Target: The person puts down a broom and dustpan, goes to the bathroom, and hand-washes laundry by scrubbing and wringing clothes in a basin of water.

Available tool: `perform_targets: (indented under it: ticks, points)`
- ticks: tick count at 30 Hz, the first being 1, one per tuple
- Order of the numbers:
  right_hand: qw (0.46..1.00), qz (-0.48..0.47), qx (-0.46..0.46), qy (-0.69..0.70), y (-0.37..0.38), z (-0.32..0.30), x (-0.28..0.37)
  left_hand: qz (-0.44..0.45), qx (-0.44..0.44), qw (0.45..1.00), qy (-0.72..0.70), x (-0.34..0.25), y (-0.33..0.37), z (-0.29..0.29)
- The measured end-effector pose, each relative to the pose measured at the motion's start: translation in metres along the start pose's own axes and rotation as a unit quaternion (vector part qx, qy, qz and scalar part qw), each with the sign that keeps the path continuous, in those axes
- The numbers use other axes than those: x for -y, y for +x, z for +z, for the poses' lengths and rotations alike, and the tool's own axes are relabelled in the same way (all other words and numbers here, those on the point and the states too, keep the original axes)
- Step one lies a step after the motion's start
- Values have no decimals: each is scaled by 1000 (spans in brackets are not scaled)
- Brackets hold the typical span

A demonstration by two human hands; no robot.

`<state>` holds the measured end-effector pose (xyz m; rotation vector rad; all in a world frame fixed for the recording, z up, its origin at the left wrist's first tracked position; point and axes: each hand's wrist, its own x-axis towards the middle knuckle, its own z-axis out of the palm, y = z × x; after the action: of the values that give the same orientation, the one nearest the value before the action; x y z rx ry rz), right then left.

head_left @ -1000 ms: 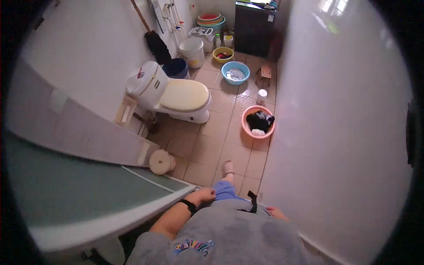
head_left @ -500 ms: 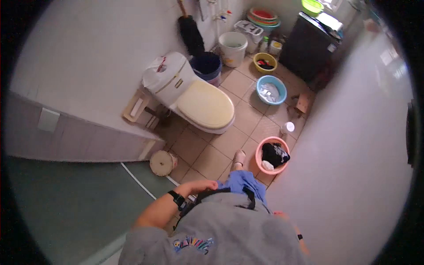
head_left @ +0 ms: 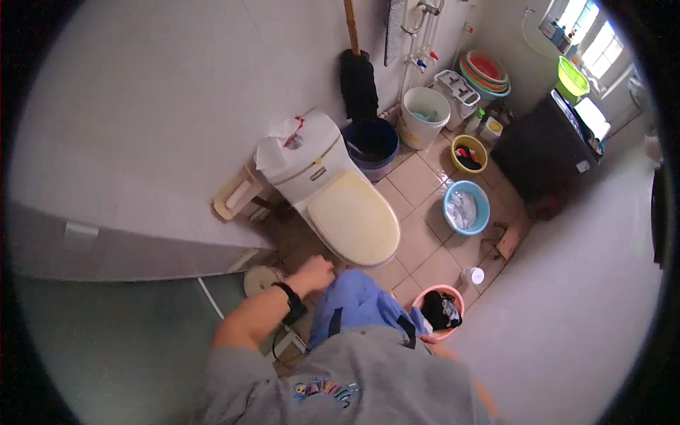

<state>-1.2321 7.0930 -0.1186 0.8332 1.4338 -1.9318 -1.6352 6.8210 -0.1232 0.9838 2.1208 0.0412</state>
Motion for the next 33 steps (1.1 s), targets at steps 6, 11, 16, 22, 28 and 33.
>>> perform_targets:
  ticks: [6,11,16,22,28,33]
  points:
    - [995,93,-22,16,47,32,36,-142,-256,949,117,154,110,-170]
    - [982,159,-74,73,75,75,42,-114,-274,939,176,236,185,-238]
    - [968,195,-98,121,94,106,57,-29,-216,944,249,291,220,-244]
    - [957,210,-117,164,100,136,75,40,-128,953,272,288,241,-266]
    - [948,209,-69,231,124,147,103,76,-111,940,313,300,249,-283]
    - [947,192,-84,242,127,157,112,83,-53,937,336,304,261,-283]
